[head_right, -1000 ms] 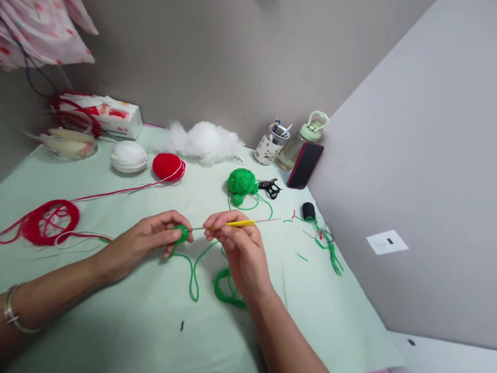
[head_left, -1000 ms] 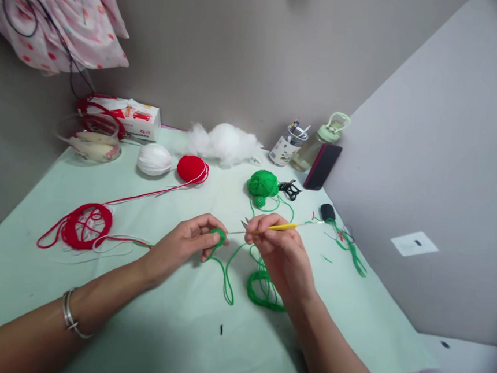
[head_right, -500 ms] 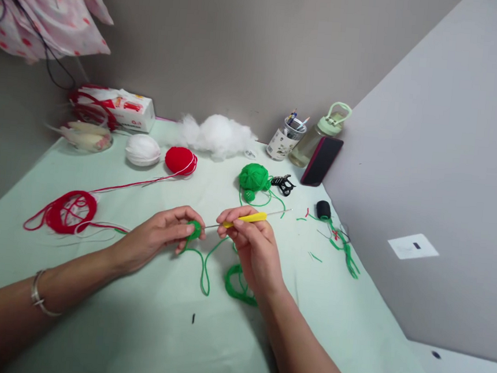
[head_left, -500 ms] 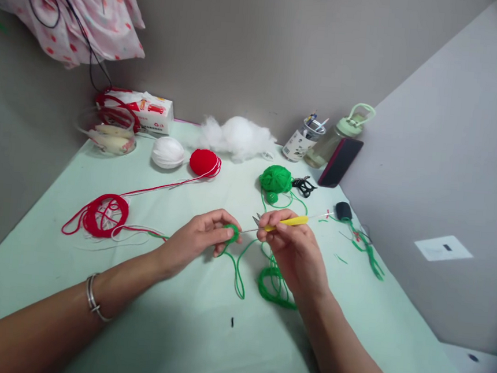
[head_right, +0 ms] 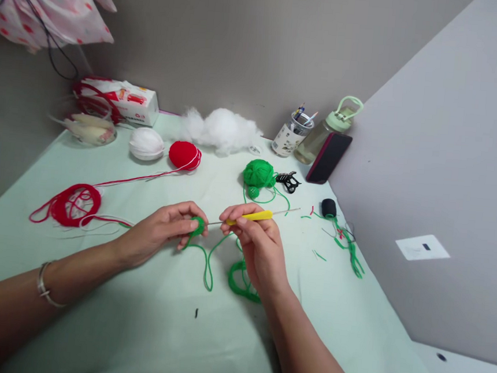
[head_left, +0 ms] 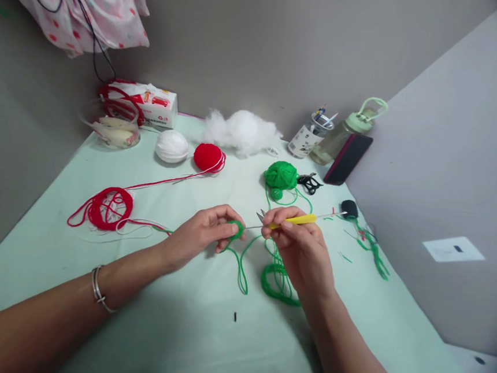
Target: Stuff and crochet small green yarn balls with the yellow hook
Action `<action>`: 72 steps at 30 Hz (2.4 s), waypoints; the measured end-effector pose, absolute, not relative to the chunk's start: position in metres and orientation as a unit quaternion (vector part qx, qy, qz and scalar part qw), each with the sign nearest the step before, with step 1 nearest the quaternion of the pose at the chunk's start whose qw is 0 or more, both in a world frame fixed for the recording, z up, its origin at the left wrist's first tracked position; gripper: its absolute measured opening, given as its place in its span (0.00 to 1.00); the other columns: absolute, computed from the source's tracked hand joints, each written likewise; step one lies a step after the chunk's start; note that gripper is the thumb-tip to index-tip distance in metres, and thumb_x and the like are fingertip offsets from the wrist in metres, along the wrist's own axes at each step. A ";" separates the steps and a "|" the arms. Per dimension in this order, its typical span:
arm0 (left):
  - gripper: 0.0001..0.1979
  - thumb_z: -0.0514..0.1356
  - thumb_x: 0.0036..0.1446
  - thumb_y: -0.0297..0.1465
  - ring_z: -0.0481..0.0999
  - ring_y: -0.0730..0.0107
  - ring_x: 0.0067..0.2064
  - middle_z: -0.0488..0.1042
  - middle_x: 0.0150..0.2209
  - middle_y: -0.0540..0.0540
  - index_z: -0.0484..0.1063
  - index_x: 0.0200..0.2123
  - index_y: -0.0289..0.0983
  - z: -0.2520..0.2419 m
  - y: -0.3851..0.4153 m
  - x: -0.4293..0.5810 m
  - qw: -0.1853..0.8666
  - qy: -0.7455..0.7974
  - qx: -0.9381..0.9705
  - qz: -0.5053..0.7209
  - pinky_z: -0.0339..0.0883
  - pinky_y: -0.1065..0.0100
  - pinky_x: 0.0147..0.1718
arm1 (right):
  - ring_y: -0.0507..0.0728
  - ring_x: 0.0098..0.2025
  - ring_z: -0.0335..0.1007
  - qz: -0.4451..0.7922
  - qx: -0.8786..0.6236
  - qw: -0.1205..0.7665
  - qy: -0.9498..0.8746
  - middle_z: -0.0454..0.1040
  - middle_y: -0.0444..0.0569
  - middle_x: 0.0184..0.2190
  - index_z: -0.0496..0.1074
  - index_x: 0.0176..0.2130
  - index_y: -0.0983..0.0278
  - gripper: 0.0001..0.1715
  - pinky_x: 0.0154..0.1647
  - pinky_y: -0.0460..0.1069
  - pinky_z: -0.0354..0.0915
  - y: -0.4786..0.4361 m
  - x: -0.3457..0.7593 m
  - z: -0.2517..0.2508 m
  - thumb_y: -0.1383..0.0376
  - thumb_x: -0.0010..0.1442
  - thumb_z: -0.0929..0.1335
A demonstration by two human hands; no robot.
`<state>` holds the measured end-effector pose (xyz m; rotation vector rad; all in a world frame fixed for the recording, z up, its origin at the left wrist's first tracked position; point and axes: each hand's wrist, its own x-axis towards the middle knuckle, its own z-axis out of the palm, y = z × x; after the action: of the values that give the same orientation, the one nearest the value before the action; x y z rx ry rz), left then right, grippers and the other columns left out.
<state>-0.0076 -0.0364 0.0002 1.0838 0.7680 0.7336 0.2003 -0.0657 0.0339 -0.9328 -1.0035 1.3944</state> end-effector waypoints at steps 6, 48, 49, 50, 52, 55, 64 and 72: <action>0.13 0.66 0.60 0.39 0.67 0.76 0.27 0.78 0.36 0.46 0.75 0.39 0.35 0.001 -0.037 -0.007 0.725 0.351 0.492 0.331 0.62 0.68 0.29 | 0.54 0.34 0.74 0.580 -0.402 0.569 -0.422 0.79 0.47 0.35 0.81 0.32 0.60 0.07 0.40 0.50 0.70 -0.067 0.201 0.037 0.68 0.61 0.72; 0.09 0.70 0.60 0.32 0.74 0.68 0.42 0.79 0.38 0.48 0.77 0.42 0.39 0.013 -0.046 -0.006 0.834 0.266 0.353 0.331 0.65 0.67 0.45 | 0.63 0.51 0.75 0.452 -0.393 0.485 -0.637 0.82 0.51 0.45 0.86 0.46 0.51 0.09 0.52 0.59 0.73 -0.078 0.196 0.036 0.60 0.67 0.74; 0.08 0.70 0.59 0.32 0.74 0.67 0.43 0.79 0.38 0.48 0.78 0.41 0.39 0.013 -0.047 -0.004 0.830 0.270 0.354 0.336 0.65 0.67 0.46 | 0.64 0.53 0.75 0.435 -0.396 0.475 -0.654 0.83 0.51 0.46 0.86 0.47 0.51 0.09 0.54 0.60 0.73 -0.079 0.195 0.037 0.61 0.66 0.75; 0.07 0.70 0.59 0.32 0.74 0.66 0.44 0.78 0.39 0.48 0.79 0.41 0.39 0.013 -0.048 -0.003 0.826 0.273 0.357 0.341 0.65 0.68 0.46 | 0.64 0.54 0.76 0.420 -0.399 0.468 -0.667 0.83 0.51 0.47 0.85 0.48 0.50 0.11 0.56 0.61 0.72 -0.079 0.195 0.037 0.62 0.66 0.75; 0.06 0.69 0.59 0.33 0.73 0.65 0.47 0.77 0.40 0.48 0.80 0.39 0.39 0.013 -0.050 0.001 0.819 0.277 0.358 0.352 0.65 0.68 0.47 | 0.64 0.54 0.77 0.404 -0.402 0.463 -0.678 0.84 0.50 0.48 0.85 0.49 0.49 0.12 0.59 0.61 0.71 -0.080 0.193 0.039 0.63 0.66 0.75; 0.07 0.69 0.60 0.34 0.74 0.64 0.50 0.77 0.43 0.47 0.80 0.40 0.39 0.013 -0.053 0.006 0.815 0.268 0.350 0.376 0.66 0.68 0.51 | 0.63 0.54 0.78 0.413 -0.399 0.467 -0.673 0.84 0.50 0.49 0.85 0.48 0.50 0.12 0.59 0.62 0.72 -0.080 0.191 0.039 0.63 0.65 0.76; 0.30 0.56 0.67 0.59 0.75 0.68 0.28 0.80 0.38 0.43 0.76 0.43 0.36 0.032 -0.053 -0.004 0.783 0.277 0.497 0.250 0.72 0.59 0.40 | 0.59 0.41 0.82 0.482 -0.412 0.573 -0.519 0.84 0.47 0.38 0.85 0.39 0.55 0.06 0.44 0.54 0.76 -0.077 0.201 0.048 0.58 0.60 0.79; 0.20 0.65 0.64 0.50 0.76 0.64 0.45 0.74 0.57 0.41 0.78 0.44 0.39 0.094 -0.077 -0.032 0.691 0.295 0.406 0.520 0.71 0.74 0.27 | 0.59 0.41 0.83 0.556 -0.387 0.618 -0.400 0.84 0.48 0.38 0.84 0.37 0.58 0.12 0.42 0.52 0.76 -0.109 0.194 0.062 0.58 0.53 0.82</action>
<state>-0.0316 -0.0771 0.0941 0.9067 0.6603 1.1625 0.1935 -0.1090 0.0617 -0.8909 -0.9199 1.2796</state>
